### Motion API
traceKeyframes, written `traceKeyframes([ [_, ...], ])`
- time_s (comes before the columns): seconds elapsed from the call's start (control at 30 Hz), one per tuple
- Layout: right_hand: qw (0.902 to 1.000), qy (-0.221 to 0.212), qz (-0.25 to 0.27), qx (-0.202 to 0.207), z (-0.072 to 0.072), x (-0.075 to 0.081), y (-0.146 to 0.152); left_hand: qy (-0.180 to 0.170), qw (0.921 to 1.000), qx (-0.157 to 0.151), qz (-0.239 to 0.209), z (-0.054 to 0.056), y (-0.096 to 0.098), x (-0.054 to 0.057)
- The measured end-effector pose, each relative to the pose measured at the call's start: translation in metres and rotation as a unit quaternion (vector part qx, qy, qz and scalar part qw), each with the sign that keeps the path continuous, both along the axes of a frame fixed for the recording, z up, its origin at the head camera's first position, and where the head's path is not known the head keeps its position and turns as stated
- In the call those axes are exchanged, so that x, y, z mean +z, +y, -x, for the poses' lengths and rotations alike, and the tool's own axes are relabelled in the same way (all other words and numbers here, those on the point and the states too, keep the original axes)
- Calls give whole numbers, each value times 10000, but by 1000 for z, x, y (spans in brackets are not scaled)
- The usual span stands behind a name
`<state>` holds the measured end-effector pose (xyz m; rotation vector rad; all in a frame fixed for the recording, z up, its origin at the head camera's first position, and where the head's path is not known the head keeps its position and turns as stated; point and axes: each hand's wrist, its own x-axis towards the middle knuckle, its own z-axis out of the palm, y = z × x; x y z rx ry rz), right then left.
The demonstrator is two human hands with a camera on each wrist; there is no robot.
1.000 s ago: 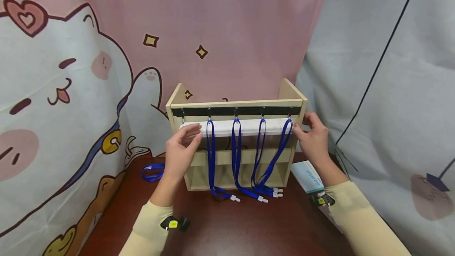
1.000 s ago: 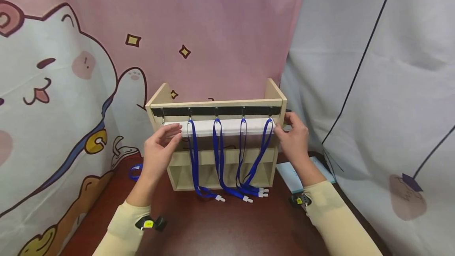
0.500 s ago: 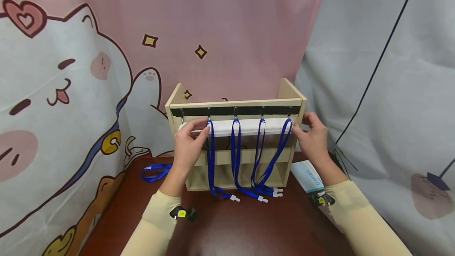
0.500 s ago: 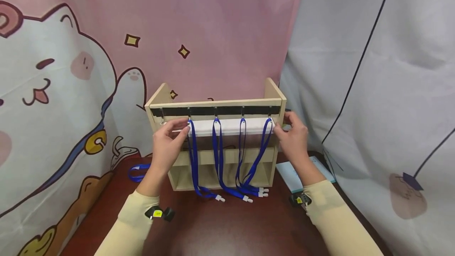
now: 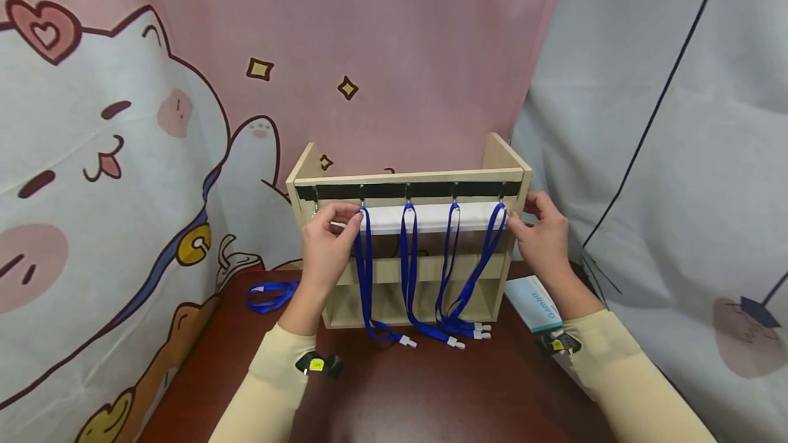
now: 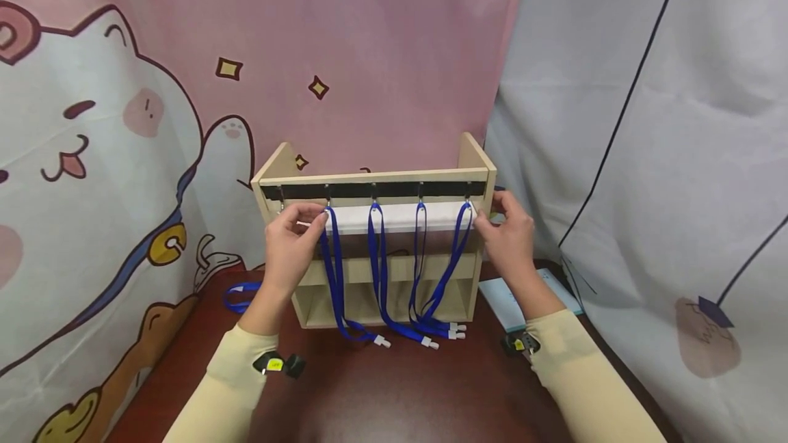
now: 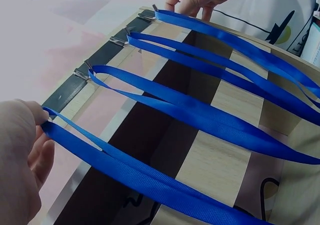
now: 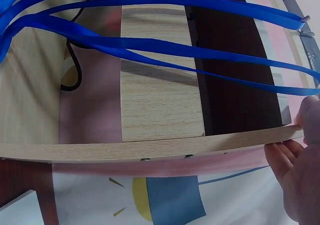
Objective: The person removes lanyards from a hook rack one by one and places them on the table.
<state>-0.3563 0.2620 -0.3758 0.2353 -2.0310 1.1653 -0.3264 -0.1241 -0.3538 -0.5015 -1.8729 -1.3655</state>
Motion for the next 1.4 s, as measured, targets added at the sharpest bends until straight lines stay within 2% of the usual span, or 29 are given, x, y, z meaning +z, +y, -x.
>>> traceKeyframes([
  [0.2,10000,-62,25,-36,0,0,1,208,9996,17,-195,-3,3,2],
  [0.33,10000,-18,61,-11,1,0,0,270,9994,23,-226,-10,5,7],
  [0.47,10000,-38,70,4,0,0,0,320,9993,-116,-142,-27,8,24],
  [0.63,9999,-87,74,15,0,-1,0,545,9980,-328,-37,-48,6,47],
  [0.9,9999,-128,41,18,0,-1,1,940,9935,-520,373,-29,-17,50],
  [1.17,9999,-98,41,33,-1,1,1,1127,9896,-722,523,-41,-42,72],
  [1.27,10000,-20,25,23,-1,1,1,1206,9889,-667,551,-46,-52,78],
  [1.4,10000,65,5,50,-2,1,0,1286,9892,-356,609,-52,-67,84],
])
